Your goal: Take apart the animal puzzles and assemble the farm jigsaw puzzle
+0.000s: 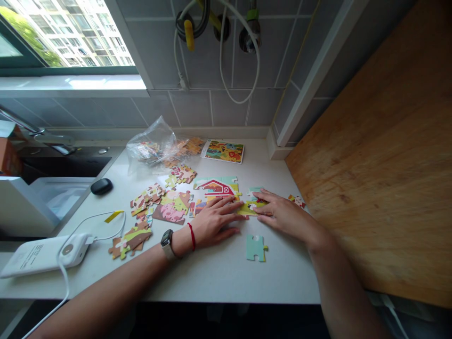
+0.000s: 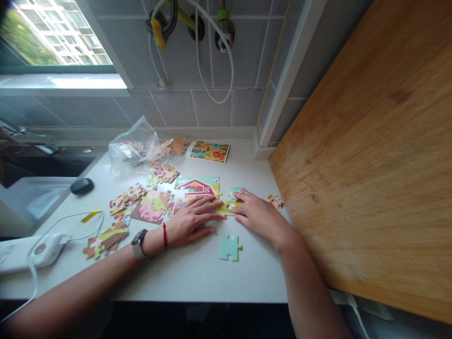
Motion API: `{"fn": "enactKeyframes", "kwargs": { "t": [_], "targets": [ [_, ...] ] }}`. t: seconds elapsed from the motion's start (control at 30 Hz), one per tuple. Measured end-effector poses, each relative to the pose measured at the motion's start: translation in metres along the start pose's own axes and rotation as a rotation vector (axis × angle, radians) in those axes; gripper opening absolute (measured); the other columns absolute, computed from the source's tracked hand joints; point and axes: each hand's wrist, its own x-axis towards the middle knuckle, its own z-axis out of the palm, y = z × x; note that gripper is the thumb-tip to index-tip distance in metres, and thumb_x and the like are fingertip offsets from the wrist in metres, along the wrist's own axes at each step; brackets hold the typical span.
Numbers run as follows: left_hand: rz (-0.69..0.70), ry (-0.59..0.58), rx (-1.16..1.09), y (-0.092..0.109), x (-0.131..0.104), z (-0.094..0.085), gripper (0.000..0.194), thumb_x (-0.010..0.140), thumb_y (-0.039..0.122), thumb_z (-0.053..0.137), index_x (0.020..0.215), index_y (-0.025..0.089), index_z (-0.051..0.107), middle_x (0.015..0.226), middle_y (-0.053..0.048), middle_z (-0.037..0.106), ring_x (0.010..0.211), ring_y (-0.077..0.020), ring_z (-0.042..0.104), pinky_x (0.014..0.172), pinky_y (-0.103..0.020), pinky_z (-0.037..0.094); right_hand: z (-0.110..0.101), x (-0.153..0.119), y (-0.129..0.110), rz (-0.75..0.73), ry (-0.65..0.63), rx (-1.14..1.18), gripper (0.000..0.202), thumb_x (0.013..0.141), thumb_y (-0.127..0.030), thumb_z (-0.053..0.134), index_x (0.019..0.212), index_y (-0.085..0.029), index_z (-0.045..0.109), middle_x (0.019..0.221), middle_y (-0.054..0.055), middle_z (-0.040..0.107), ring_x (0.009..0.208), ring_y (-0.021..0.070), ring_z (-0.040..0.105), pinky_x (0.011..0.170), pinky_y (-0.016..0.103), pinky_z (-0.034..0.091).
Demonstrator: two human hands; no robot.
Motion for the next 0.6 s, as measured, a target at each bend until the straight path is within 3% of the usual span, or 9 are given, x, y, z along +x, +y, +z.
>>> {"fn": "enactKeyframes", "kwargs": {
  "t": [0.13,0.3,0.5,0.6],
  "targets": [
    [0.004,-0.002,-0.004,0.001,0.001,-0.001,0.042,0.105,0.049,0.053,0.140,0.030,0.063,0.163,-0.004,0.046,0.151,-0.0338,0.039,0.120,-0.055,0.036,-0.001,0.003,0.004,-0.014,0.031,0.031,0.026,0.090,-0.021,0.071,0.110,-0.032,0.083,0.147,0.005,0.064,0.139,0.0323,0.057,0.116,0.050,0.047],
    [0.000,0.013,-0.017,0.003,0.001,-0.003,0.042,0.103,0.050,0.055,0.137,0.026,0.062,0.161,-0.006,0.048,0.151,-0.0334,0.040,0.121,-0.053,0.035,0.000,0.009,0.015,0.010,0.082,0.073,0.032,0.090,-0.018,0.069,0.120,-0.028,0.079,0.143,0.007,0.067,0.131,0.0286,0.063,0.114,0.049,0.049],
    [0.014,0.033,-0.035,0.002,0.000,-0.003,0.042,0.103,0.047,0.056,0.139,0.026,0.061,0.160,-0.006,0.049,0.150,-0.0333,0.041,0.122,-0.053,0.034,0.002,0.012,0.023,-0.013,0.144,0.089,0.022,0.092,-0.021,0.068,0.103,-0.029,0.084,0.134,0.007,0.073,0.126,0.0286,0.065,0.110,0.049,0.051],
    [0.020,0.042,-0.021,0.002,-0.001,0.000,0.044,0.102,0.047,0.057,0.141,0.026,0.061,0.160,-0.007,0.050,0.149,-0.0352,0.042,0.121,-0.055,0.035,0.006,0.013,0.025,-0.005,0.170,0.117,0.020,0.091,-0.025,0.069,0.104,-0.029,0.084,0.133,0.007,0.073,0.127,0.0286,0.065,0.111,0.050,0.050]
  ]
}}
